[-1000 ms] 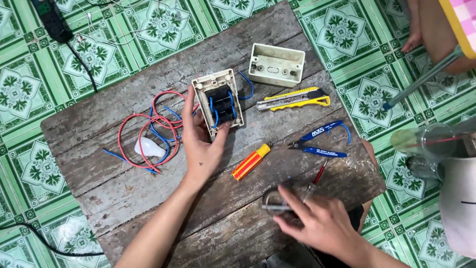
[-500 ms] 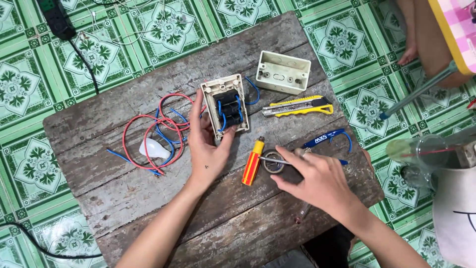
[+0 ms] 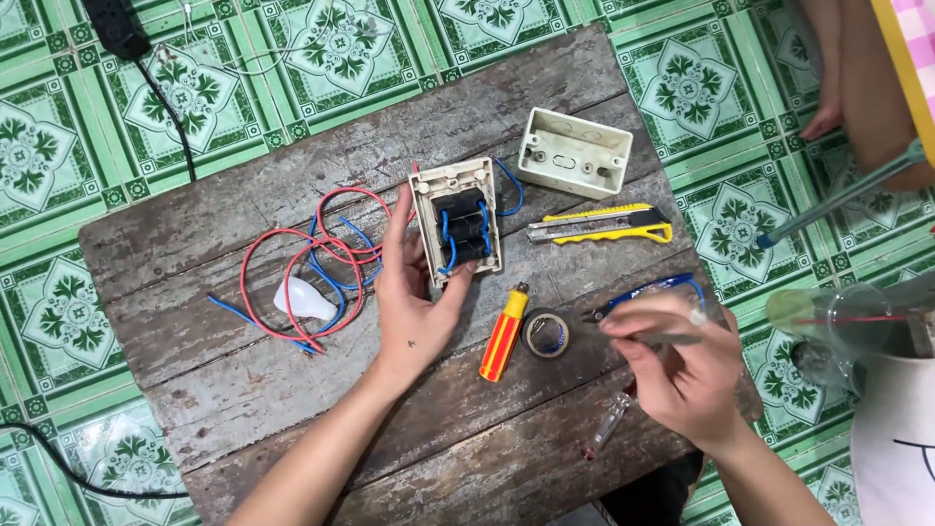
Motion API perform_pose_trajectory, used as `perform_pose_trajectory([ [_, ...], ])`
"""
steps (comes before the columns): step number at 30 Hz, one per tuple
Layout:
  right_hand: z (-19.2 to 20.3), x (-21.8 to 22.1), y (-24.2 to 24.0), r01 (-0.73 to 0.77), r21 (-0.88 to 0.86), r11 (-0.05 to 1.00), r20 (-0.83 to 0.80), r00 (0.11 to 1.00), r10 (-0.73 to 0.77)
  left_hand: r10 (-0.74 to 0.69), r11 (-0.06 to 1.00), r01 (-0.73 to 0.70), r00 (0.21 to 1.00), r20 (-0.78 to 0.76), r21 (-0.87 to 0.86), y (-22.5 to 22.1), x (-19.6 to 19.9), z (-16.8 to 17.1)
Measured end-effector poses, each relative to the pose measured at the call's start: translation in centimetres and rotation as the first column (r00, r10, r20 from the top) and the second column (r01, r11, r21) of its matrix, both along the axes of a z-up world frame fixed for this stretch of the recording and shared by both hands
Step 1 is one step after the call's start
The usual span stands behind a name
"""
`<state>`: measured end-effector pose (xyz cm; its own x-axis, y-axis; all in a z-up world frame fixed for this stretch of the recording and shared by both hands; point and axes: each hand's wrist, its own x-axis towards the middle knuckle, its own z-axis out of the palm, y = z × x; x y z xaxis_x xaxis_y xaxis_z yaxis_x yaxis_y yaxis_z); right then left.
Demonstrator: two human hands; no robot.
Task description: The person is wiring an electrical switch, using a screwdriver to tighten connections and pliers to strip wires. They connect red and blue wires to the terminals of a white switch box, ensuring secure connections.
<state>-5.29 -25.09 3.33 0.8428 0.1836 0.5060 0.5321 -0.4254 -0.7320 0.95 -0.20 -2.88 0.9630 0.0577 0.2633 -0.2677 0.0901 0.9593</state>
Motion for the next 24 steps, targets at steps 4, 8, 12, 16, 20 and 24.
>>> perform_pose_trajectory([
  [4,-3.0,-0.3,0.9,-0.017,0.183,0.983,-0.147,0.988,0.045,0.004,1.000,-0.005,0.999,-0.036,-0.024,-0.1,-0.1,-0.4],
  [8,-1.2,0.8,3.0,-0.057,0.188,0.981,-0.175,0.980,0.090,0.013,1.000,-0.014,0.999,-0.050,-0.015,-0.1,-0.3,-0.3],
  [12,-2.1,0.9,2.8,-0.089,0.210,0.974,-0.197,0.972,0.131,0.003,1.000,-0.003,0.998,-0.062,0.011,0.0,-0.3,-0.4],
  [16,-3.1,0.9,1.8,-0.093,0.213,0.973,-0.158,0.979,0.129,-0.009,1.000,0.010,0.999,-0.052,0.014,0.2,-0.2,-0.3],
  [20,-1.1,2.5,1.7,-0.081,0.200,0.976,-0.118,0.987,0.106,-0.021,1.000,0.021,0.999,-0.035,-0.008,0.1,-0.4,-1.8],
  [24,0.5,3.8,2.0,-0.058,0.210,0.976,-0.063,0.995,0.072,-0.103,0.982,0.083,0.989,-0.111,-0.170,0.4,-0.1,-3.2],
])
